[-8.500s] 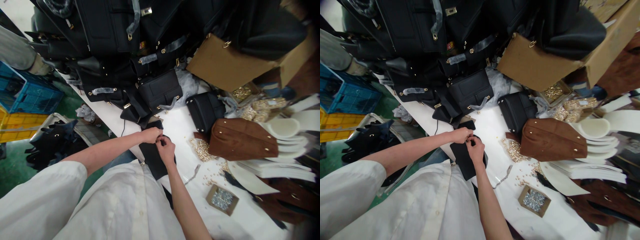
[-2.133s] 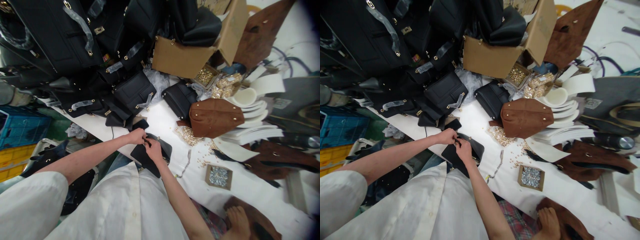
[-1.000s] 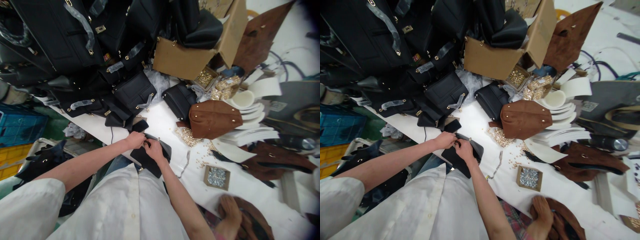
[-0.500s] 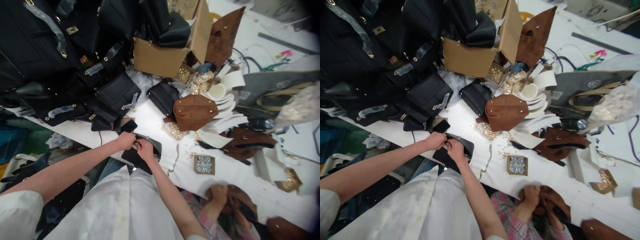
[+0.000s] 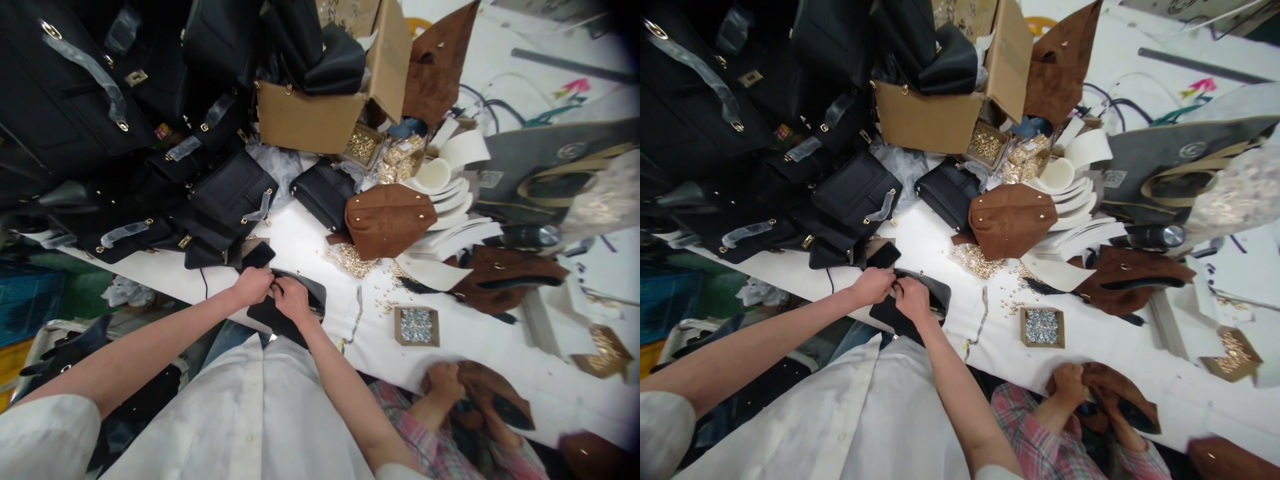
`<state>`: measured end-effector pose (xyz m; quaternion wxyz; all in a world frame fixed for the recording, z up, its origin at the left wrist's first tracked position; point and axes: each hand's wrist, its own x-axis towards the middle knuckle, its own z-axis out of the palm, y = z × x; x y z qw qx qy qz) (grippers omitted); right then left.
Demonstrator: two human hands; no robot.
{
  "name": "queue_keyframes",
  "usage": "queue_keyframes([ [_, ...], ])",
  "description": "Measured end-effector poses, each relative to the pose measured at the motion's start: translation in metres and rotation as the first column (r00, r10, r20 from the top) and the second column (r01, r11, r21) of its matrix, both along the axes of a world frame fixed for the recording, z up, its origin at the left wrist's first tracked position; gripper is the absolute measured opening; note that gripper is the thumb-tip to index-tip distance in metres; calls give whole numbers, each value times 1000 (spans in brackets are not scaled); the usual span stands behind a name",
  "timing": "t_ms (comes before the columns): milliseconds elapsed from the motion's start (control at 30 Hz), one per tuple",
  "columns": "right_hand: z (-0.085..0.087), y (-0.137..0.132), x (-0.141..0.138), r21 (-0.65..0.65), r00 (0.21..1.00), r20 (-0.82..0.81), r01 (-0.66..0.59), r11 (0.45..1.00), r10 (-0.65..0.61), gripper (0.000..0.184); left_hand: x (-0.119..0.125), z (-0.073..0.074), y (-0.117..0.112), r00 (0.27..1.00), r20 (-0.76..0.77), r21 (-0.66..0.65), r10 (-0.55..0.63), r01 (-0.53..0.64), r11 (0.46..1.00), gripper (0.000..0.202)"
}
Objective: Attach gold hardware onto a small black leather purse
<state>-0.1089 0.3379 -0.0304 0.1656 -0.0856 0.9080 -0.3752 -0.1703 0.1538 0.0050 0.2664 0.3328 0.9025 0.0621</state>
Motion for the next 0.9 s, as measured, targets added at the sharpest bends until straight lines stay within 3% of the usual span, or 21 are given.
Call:
queue_keyframes([
  [233, -1, 11, -17, -67, 991, 68, -112, 991, 117, 23, -2, 4, -1, 996, 14, 44, -91, 90, 995, 13],
  [400, -3, 12, -19, -112, 992, 110, -43, 993, 55, 26, -18, 4, -1, 997, 61, 42, -52, 50, 998, 15],
  [700, 2, 7, -24, -4, 998, 46, 36, 999, -36, 32, -51, -10, 1, 988, 146, 24, -56, 53, 998, 23],
  [900, 1, 5, -36, 89, 997, 42, 61, 994, -65, 29, -58, -9, 9, 990, 142, -18, -4, 7, 1000, 23],
])
